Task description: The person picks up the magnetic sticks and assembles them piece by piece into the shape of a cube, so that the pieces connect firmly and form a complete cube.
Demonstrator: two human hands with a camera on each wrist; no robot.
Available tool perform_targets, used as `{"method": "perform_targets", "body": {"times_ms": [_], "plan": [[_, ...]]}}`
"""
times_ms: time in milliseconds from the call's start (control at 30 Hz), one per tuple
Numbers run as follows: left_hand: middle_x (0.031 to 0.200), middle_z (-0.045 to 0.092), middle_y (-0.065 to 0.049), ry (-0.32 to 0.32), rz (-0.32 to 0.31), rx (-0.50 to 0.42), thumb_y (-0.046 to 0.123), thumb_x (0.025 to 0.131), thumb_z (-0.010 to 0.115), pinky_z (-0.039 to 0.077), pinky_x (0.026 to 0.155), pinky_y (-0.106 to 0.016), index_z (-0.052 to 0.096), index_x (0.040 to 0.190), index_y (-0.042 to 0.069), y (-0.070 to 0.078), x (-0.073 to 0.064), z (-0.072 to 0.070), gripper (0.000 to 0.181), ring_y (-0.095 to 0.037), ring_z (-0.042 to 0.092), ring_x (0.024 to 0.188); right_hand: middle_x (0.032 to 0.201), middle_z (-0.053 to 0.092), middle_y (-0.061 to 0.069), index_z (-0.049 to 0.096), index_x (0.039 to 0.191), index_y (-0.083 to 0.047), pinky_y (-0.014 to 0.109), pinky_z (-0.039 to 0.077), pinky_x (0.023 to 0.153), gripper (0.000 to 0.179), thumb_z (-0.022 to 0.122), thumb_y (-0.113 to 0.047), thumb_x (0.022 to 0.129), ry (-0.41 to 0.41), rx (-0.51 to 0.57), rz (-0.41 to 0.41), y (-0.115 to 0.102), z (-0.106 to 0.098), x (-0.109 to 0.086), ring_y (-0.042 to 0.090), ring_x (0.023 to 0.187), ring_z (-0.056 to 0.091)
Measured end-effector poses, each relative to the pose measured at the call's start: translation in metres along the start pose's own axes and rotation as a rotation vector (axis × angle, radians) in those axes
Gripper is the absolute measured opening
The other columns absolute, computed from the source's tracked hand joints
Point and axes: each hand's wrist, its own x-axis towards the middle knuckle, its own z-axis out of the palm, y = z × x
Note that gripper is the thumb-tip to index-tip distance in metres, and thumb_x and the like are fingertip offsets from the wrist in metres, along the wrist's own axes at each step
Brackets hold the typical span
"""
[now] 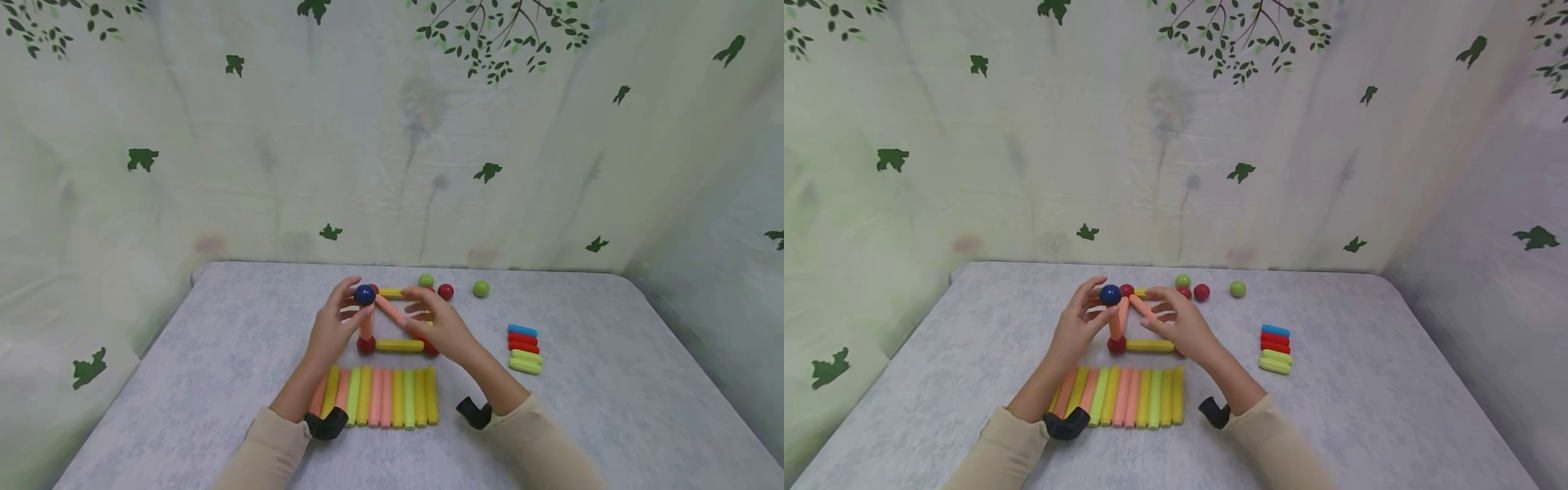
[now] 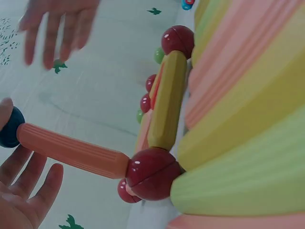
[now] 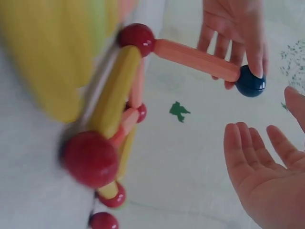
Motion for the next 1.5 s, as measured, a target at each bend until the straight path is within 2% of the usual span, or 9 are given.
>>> {"method": "perform_targets", "body": {"times_ms": [200,333,567,767,867,967,1033,1233,1500], "plan": [[0.106,0.058,-0.015,0.015,-0.021,0.042,0.010,0.084,0.063,0.045,0.083,-0.042,0.048,0.123,0.006,0.005,0.002,-0.001,0.042,-0.027,0.054,0.096,0.119,0.049,0.011,0.045,0.127,-0.007,0.037,0.046,0.082,0.054,0.068,-0.023,0.081,-0.108,-0.103,0.086,0.021,-0.003,-0.039,0.025,0.098,0.052],[0.107,0.057,-0.014,0.019,-0.035,0.051,0.008,0.085,0.061,0.045,0.083,-0.042,0.046,0.123,0.005,0.002,0.003,-0.002,0.041,-0.026,0.054,0.096,0.112,0.048,0.010,0.046,0.126,-0.006,0.032,0.047,0.077,0.053,0.068,-0.021,0.081,-0.202,-0.174,0.143,0.034,0.000,-0.053,0.020,0.095,0.050],[0.109,0.057,-0.008,0.015,-0.047,-0.001,0.019,0.083,0.065,0.046,0.082,-0.041,0.048,0.123,0.016,-0.033,0.010,0.000,0.044,-0.021,0.054,0.097,0.093,0.045,0.003,0.051,0.117,-0.008,0.027,0.044,0.063,0.047,0.072,-0.020,0.077,-0.246,-0.340,0.280,0.042,0.002,-0.060,0.017,0.080,0.046],[0.108,0.057,-0.004,0.006,-0.032,0.005,0.028,0.082,0.065,0.047,0.081,-0.037,0.048,0.123,0.018,-0.037,0.009,0.001,0.045,-0.017,0.053,0.096,0.064,0.048,0.002,0.048,0.113,-0.012,0.026,0.035,0.046,0.041,0.067,-0.024,0.079,-0.273,-0.471,0.413,0.036,0.011,-0.064,0.016,0.052,0.045],[0.108,0.057,-0.004,0.015,-0.023,0.005,0.027,0.083,0.065,0.047,0.080,-0.038,0.048,0.124,0.015,-0.035,0.008,0.000,0.046,-0.017,0.054,0.096,0.063,0.048,0.002,0.048,0.115,-0.013,0.026,0.036,0.044,0.044,0.068,-0.024,0.078,-0.274,-0.572,0.448,0.029,0.018,-0.064,0.017,0.049,0.045],[0.108,0.057,-0.004,0.010,-0.016,-0.001,0.028,0.083,0.064,0.047,0.080,-0.039,0.048,0.123,0.015,-0.034,0.007,-0.001,0.046,-0.017,0.054,0.096,0.069,0.049,0.003,0.046,0.117,-0.015,0.027,0.039,0.045,0.046,0.069,-0.021,0.078,-0.270,-0.590,0.479,0.023,0.020,-0.061,0.018,0.053,0.046],[0.108,0.057,-0.004,0.004,-0.015,-0.010,0.029,0.082,0.064,0.047,0.080,-0.038,0.048,0.123,0.016,-0.035,0.007,0.000,0.045,-0.017,0.054,0.096,0.072,0.049,0.003,0.044,0.114,-0.013,0.026,0.039,0.046,0.043,0.069,-0.019,0.079,-0.240,-0.527,0.429,0.021,0.016,-0.059,0.017,0.056,0.046],[0.108,0.057,-0.004,-0.001,-0.024,-0.019,0.032,0.083,0.063,0.047,0.080,-0.036,0.048,0.123,0.018,-0.035,0.006,0.000,0.045,-0.017,0.053,0.097,0.083,0.054,-0.001,0.051,0.099,-0.012,0.025,0.046,0.058,0.022,0.065,-0.017,0.083,-0.107,-0.284,0.154,0.011,-0.002,-0.033,0.015,0.071,0.050],[0.109,0.057,-0.004,-0.025,-0.038,-0.034,0.032,0.082,0.063,0.046,0.081,-0.038,0.048,0.123,0.018,-0.035,0.005,0.000,0.046,-0.017,0.053,0.097,0.102,0.059,-0.002,0.063,0.108,-0.012,0.028,0.047,0.078,0.026,0.067,-0.014,0.082,0.043,-0.232,-0.021,-0.005,-0.004,0.006,0.015,0.090,0.052]]}}
